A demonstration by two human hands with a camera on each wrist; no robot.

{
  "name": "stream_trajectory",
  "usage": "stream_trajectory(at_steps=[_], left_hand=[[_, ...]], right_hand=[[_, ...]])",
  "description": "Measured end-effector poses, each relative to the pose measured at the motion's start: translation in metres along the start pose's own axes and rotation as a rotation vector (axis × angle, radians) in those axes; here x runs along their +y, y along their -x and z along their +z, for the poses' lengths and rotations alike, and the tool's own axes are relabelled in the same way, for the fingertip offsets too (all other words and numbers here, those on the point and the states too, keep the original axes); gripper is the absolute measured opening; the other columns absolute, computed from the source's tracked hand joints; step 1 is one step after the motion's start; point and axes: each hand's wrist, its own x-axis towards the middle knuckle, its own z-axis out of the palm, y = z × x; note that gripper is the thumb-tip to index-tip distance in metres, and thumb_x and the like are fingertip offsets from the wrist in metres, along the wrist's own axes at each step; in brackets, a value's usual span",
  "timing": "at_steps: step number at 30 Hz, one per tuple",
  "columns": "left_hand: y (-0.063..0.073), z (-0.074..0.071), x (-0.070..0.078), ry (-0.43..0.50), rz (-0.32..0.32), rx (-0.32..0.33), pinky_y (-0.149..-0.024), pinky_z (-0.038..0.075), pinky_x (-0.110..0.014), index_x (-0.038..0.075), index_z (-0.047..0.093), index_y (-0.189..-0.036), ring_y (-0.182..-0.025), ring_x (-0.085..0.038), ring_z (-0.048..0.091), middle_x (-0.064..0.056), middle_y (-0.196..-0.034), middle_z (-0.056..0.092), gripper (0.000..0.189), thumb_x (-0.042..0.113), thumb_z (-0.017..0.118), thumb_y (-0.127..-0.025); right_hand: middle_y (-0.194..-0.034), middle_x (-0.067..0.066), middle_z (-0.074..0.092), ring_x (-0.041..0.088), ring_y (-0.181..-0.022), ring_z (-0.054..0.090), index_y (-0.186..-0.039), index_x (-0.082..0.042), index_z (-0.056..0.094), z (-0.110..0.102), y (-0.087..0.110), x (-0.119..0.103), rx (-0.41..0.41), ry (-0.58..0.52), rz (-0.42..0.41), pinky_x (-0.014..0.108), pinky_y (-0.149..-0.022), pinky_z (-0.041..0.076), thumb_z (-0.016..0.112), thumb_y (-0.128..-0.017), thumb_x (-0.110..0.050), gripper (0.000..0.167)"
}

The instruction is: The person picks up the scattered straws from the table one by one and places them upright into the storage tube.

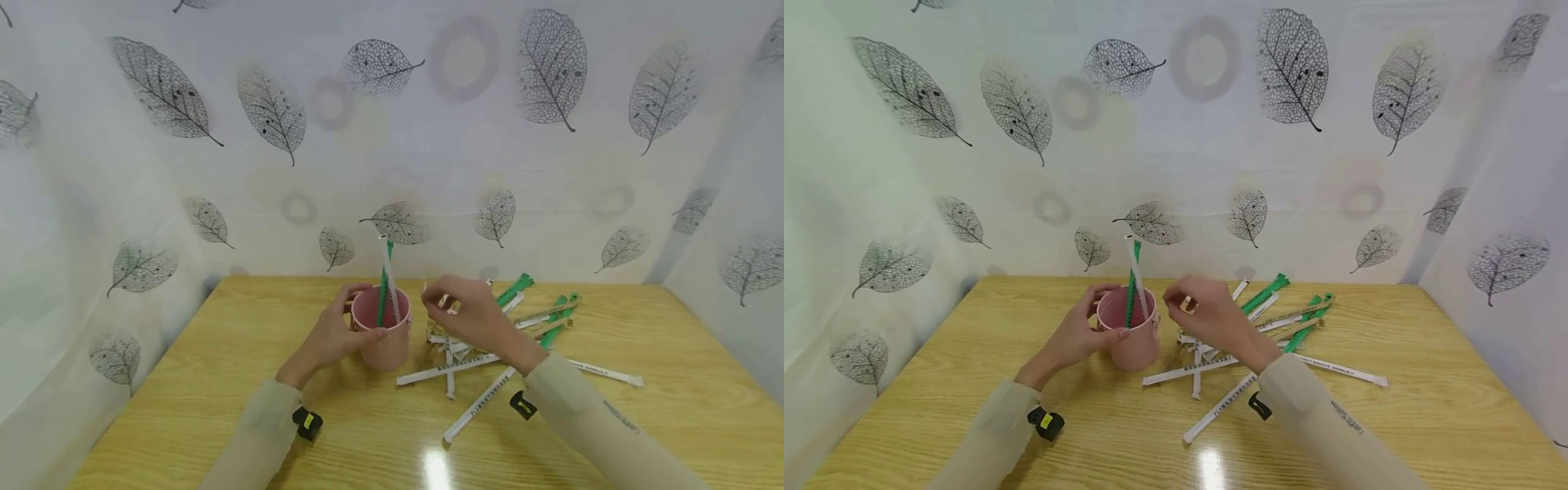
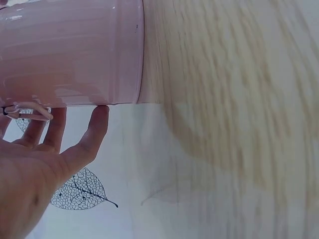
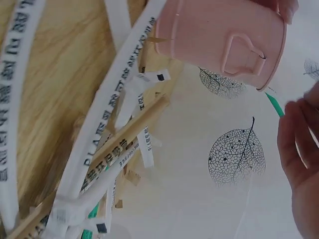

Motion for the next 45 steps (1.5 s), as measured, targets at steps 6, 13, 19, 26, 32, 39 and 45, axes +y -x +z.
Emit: stream_trajectory(at_steps=[6,13,19,26,32,39,45], left_hand=[[0.002,-0.005,-0.002,-0.003,-0.004,0.0,-0.099,0.054,-0.046,0.026,0.039,-0.15,-0.128,-0.031,0.056,-0.007,-0.145,0.053,0.081,0.041,0.083,-0.084],[0.003,-0.005,-0.004,0.012,-0.003,-0.003,-0.098,0.054,-0.045,0.026,0.038,-0.151,-0.127,-0.031,0.057,-0.006,-0.146,0.052,0.083,0.04,0.084,-0.084],[0.004,-0.005,-0.004,0.007,-0.011,-0.005,-0.1,0.053,-0.047,0.028,0.038,-0.15,-0.128,-0.031,0.056,-0.007,-0.147,0.051,0.081,0.041,0.083,-0.084],[0.004,-0.006,-0.004,0.002,-0.005,-0.003,-0.101,0.053,-0.049,0.029,0.038,-0.15,-0.129,-0.031,0.056,-0.006,-0.146,0.052,0.08,0.04,0.083,-0.084],[0.005,-0.007,-0.006,-0.001,0.002,-0.006,-0.1,0.053,-0.049,0.029,0.038,-0.149,-0.128,-0.031,0.056,-0.007,-0.146,0.052,0.079,0.039,0.083,-0.085],[0.005,-0.007,-0.005,-0.01,0.001,0.005,-0.1,0.053,-0.048,0.028,0.038,-0.15,-0.128,-0.031,0.057,-0.007,-0.145,0.053,0.08,0.038,0.083,-0.084],[0.004,-0.005,-0.005,-0.014,0.002,0.008,-0.099,0.052,-0.047,0.023,0.037,-0.151,-0.127,-0.031,0.057,-0.007,-0.145,0.053,0.082,0.038,0.083,-0.085]], right_hand=[[-0.091,0.001,0.075,0.007,-0.081,0.068,-0.099,-0.009,0.074,0.006,0.015,-0.014,-0.438,0.059,0.042,0.023,-0.072,0.058,0.072,-0.089,-0.002,0.012],[-0.104,-0.003,0.075,0.013,-0.095,0.071,-0.115,-0.016,0.074,0.03,0.034,-0.024,-0.666,0.282,0.056,0.035,-0.094,0.058,0.076,-0.089,-0.009,0.027],[-0.1,-0.004,0.075,0.014,-0.092,0.071,-0.119,-0.02,0.073,0.036,0.039,-0.027,-0.685,0.369,0.046,0.029,-0.081,0.059,0.076,-0.091,-0.013,0.029],[-0.097,-0.004,0.074,0.012,-0.09,0.07,-0.123,-0.021,0.072,0.03,0.04,-0.028,-0.626,0.395,-0.014,0.033,-0.09,0.059,0.075,-0.089,-0.006,0.037],[-0.095,-0.003,0.071,0.005,-0.076,0.059,-0.136,-0.017,0.066,0.011,0.032,-0.028,-0.469,0.335,-0.071,0.02,-0.071,0.054,0.073,-0.088,0.001,0.052],[-0.101,0.001,0.069,0.006,-0.069,0.056,-0.135,-0.007,0.064,-0.017,0.016,-0.016,-0.181,0.221,-0.16,0.015,-0.059,0.046,0.075,-0.083,0.008,0.056],[-0.097,0.003,0.069,0.011,-0.075,0.064,-0.132,-0.003,0.064,-0.041,-0.001,-0.009,-0.027,0.186,-0.185,0.017,-0.062,0.05,0.075,-0.079,0.013,0.056]])
